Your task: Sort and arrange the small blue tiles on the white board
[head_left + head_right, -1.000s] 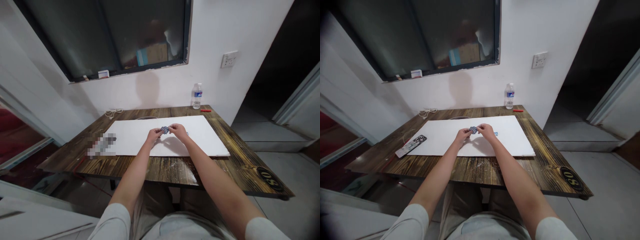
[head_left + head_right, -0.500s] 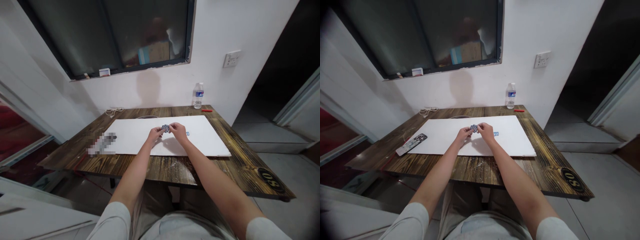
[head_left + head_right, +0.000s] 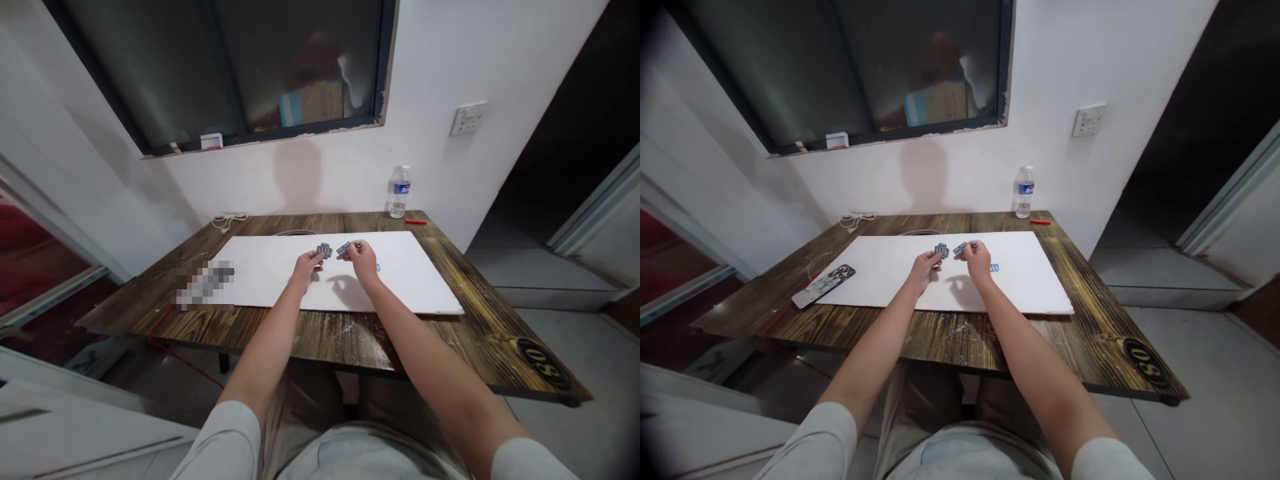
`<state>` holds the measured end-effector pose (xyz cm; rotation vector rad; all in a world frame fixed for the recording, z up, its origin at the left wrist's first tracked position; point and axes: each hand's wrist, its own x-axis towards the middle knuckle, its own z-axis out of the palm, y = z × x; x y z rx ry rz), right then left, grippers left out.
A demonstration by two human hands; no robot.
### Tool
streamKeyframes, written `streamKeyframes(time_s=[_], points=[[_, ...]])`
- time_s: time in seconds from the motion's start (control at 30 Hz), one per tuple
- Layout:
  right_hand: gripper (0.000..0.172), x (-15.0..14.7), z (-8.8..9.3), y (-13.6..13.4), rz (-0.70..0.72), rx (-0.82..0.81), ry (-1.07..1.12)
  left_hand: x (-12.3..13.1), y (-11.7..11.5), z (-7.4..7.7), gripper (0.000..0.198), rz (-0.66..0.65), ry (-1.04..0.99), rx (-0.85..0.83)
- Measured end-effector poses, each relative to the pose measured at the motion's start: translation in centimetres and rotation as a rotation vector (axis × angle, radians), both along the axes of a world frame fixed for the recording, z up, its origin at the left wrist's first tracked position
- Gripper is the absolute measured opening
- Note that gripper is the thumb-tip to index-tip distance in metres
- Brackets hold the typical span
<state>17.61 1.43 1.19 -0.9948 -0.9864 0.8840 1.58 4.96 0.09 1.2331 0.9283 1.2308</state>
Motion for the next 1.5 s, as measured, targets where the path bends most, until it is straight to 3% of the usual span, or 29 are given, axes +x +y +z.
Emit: streamKeyframes(time_s=[0.27, 0.43, 0.57, 0.63, 0.87, 1.03, 1.3, 1.5], points=[[0.030, 0.9, -0.4, 0.6, 0.156, -0.073, -0.074, -0.3, 0.6, -0.5, 0.043, 0.144, -0.037, -0.044], [0.026, 1.2, -0.5, 0.2, 0.306, -0.054, -0.367, -0.3, 0.4, -0.4, 0.043, 0.163, -0.029, -0.064], [0.009, 1.2, -1.0, 0.3, 0.225, -0.011, -0.691, -0.2, 0.1, -0.1, 0.042, 0.124, -0.012, -0.070], [0.010, 1.1, -1.2, 0.3, 0.141, 0.030, -0.751, -0.1, -0.1, 0.1, 0.040, 0.104, 0.023, -0.086], [0.032, 1.0, -0.8, 0.1, -0.051, 0.097, -0.649, 0.3, -1.1, 0.7, 0.038, 0.009, 0.180, -0.001], [0.029, 0.7, -1.1, 0.2, -0.043, 0.101, -0.581, 0.4, -1.3, 0.6, 0.043, -0.032, 0.245, 0.026], [0.039, 0.5, -1.8, 0.9, 0.056, 0.026, -0.247, 0.2, -1.1, 0.4, 0.048, -0.073, 0.229, 0.046], [0.023, 0.7, -1.4, 0.7, 0.014, -0.044, -0.322, 0.3, -1.0, 0.3, 0.043, -0.064, 0.224, 0.010]])
